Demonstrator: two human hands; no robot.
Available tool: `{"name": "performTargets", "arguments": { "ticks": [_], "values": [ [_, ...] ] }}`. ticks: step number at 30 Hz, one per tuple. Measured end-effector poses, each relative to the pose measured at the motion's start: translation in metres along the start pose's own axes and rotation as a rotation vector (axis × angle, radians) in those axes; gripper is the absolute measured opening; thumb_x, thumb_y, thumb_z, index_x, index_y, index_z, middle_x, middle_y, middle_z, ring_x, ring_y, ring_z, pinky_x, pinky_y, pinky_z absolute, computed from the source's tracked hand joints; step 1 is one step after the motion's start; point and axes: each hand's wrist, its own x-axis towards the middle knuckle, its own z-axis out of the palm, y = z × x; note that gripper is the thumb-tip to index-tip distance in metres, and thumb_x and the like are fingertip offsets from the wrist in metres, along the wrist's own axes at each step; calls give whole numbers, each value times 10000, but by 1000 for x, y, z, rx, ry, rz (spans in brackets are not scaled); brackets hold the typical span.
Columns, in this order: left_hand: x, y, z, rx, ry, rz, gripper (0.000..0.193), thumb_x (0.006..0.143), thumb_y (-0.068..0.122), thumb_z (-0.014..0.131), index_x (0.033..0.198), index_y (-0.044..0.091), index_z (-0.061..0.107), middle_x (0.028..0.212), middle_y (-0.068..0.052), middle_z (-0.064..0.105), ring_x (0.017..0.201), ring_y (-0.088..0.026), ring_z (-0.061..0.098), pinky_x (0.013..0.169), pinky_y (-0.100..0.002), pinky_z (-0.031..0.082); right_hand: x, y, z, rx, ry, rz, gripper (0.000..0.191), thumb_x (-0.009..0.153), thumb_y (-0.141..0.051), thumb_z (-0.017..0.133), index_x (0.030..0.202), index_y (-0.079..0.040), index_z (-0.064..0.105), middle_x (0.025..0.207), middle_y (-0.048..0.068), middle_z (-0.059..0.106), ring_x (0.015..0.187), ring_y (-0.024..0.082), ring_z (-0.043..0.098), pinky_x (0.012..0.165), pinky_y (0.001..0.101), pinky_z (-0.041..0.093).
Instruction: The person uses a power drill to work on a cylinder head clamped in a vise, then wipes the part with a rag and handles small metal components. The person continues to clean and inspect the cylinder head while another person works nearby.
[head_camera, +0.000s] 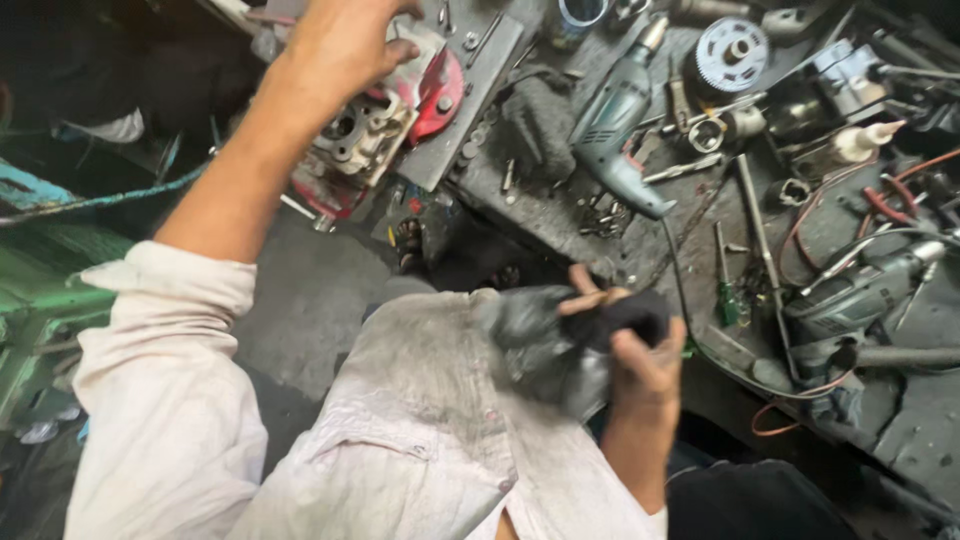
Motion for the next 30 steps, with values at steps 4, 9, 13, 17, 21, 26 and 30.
{"name": "performTargets", "arguments": {
  "ticks": [4, 9, 13, 17, 21, 26, 30],
  "values": [
    [15, -8, 17, 33, -20, -69, 229, 843, 49, 791, 1072, 55, 779, 980, -195, 736, 933, -369, 714, 846, -456, 554, -2, 27, -4, -45, 124, 77, 524, 753, -1, 838, 1233, 0, 629, 1117, 101, 687, 1041, 263, 637, 960, 433, 453],
    [-5, 68, -4, -107, 111, -8, 183, 899, 69, 802, 1078, 52, 764, 937, -154, 749, 847, -319, 740, 776, -406, 577, 34, 32, 3, -341, 130, 148, 459, 869, 39, 684, 1324, 31, 618, 1308, 102, 675, 1229, 182, 621, 1089, 319, 448],
    [-59, 182, -10, -306, 145, 70, 291, 868, 15, 740, 1155, 68, 735, 1026, -118, 762, 915, -273, 753, 801, -363, 593, 63, 33, 15, -356, 23, 124, 477, 936, -28, 630, 1406, 46, 591, 1413, 158, 646, 1289, 218, 613, 1124, 339, 443],
    [-80, 240, -15, -338, 238, 167, 341, 843, -17, 748, 1175, 37, 697, 1175, -120, 734, 1092, -282, 733, 966, -377, 597, 64, 42, 37, 372, 30, 291, 510, 1071, -358, 442, 1353, 39, 593, 1331, 144, 669, 1258, 230, 643, 1136, 349, 471],
    [-93, 252, -14, -500, 441, 115, 325, 856, -27, 803, 1153, 51, 697, 1185, -89, 732, 1119, -257, 737, 982, -372, 611, 54, 54, 53, 389, 131, 301, 385, 1088, -344, 441, 1195, -26, 631, 1131, 85, 687, 1055, 186, 664, 955, 344, 527],
    [-115, 259, 0, -644, 582, 27, 310, 794, -22, 836, 1054, 113, 738, 1087, -55, 715, 1035, -233, 731, 929, -348, 614, 40, 69, 66, 234, 116, 104, 282, 1143, -259, 546, 1010, -32, 644, 950, 28, 659, 819, 96, 613, 727, 250, 499],
    [-130, 255, 1, -698, 643, 95, 344, 752, -70, 795, 1047, 82, 705, 1072, -58, 706, 1058, -269, 730, 960, -382, 616, 24, 77, 86, 117, 137, 10, 274, 1138, -260, 559, 1005, -36, 645, 913, 0, 637, 788, 62, 580, 702, 222, 483]
  ]
}}
